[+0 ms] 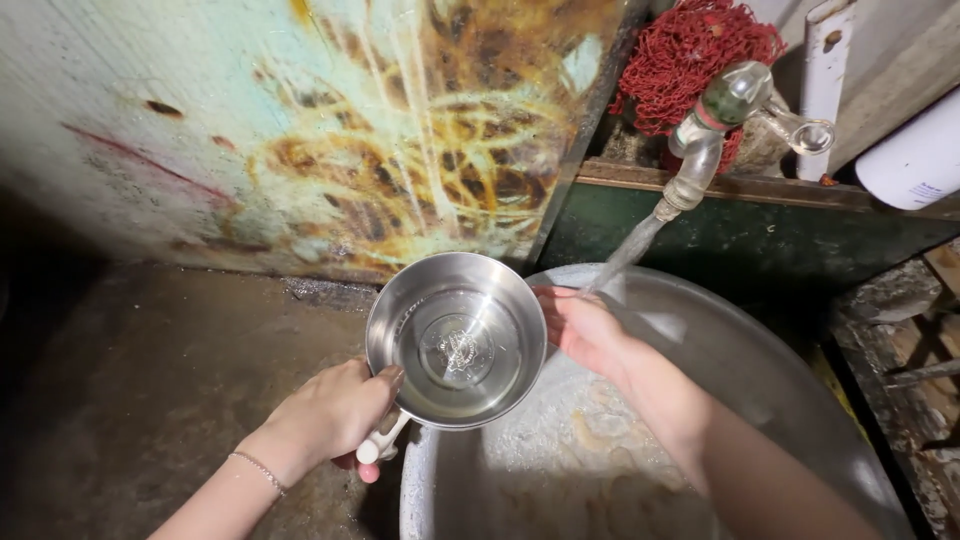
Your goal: Seasoning and washing raw shrimp in a kitchen workspace.
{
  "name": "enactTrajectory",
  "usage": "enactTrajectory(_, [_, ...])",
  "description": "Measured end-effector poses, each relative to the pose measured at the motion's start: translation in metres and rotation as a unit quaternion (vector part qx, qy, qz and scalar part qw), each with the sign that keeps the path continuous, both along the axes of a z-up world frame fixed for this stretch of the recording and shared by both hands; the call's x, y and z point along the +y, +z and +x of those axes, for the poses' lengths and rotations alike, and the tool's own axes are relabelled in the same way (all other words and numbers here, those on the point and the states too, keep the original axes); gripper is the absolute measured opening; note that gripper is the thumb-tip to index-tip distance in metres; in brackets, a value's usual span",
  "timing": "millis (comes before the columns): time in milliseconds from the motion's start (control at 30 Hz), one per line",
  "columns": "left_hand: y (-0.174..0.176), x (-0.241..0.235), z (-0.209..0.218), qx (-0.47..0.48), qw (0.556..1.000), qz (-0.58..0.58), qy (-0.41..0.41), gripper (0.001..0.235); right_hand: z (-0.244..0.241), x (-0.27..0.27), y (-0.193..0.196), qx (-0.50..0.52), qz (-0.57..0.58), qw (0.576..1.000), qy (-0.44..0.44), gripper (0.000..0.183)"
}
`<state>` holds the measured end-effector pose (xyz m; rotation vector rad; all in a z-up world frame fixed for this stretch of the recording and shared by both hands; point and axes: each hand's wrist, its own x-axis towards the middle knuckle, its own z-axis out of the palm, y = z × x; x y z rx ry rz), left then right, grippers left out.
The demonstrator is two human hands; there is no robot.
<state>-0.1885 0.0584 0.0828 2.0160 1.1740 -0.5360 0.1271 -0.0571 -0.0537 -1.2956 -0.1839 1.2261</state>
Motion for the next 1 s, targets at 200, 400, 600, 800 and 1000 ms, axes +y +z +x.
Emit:
enactTrajectory(200, [0.024,-0.009,-0.001,-0.032,0.992,-0.092,0.076,0.050,0.046,-0.049,-0.022,0.119,0.055,0.991,0.030,0.039])
enactTrajectory(400, [0.014,-0.011,0.007,-0.027,0.999,-0.024,-0.010,0.054,0.056,-0.093,0.038,-0.316,-0.071,0.945,0.050,0.043])
enactTrajectory(600, [0.022,-0.013,0.028,-0.014,0.998,-0.062,0.023,0.056,-0.006,-0.057,0.249,-0.558,0.157,0.807,-0.111,0.059])
enactTrajectory(800, [0.021,-0.005,0.040,-0.010,0.999,0.031,-0.036,0.062,-0.027,-0.040,0.268,-0.788,0.053,0.594,-0.151,0.049])
enactTrajectory(1000, [0.045,-0.012,0.034,-0.037,0.994,-0.082,0.057,0.054,-0.060,-0.023,0.281,-0.674,-0.059,0.711,-0.189,0.064])
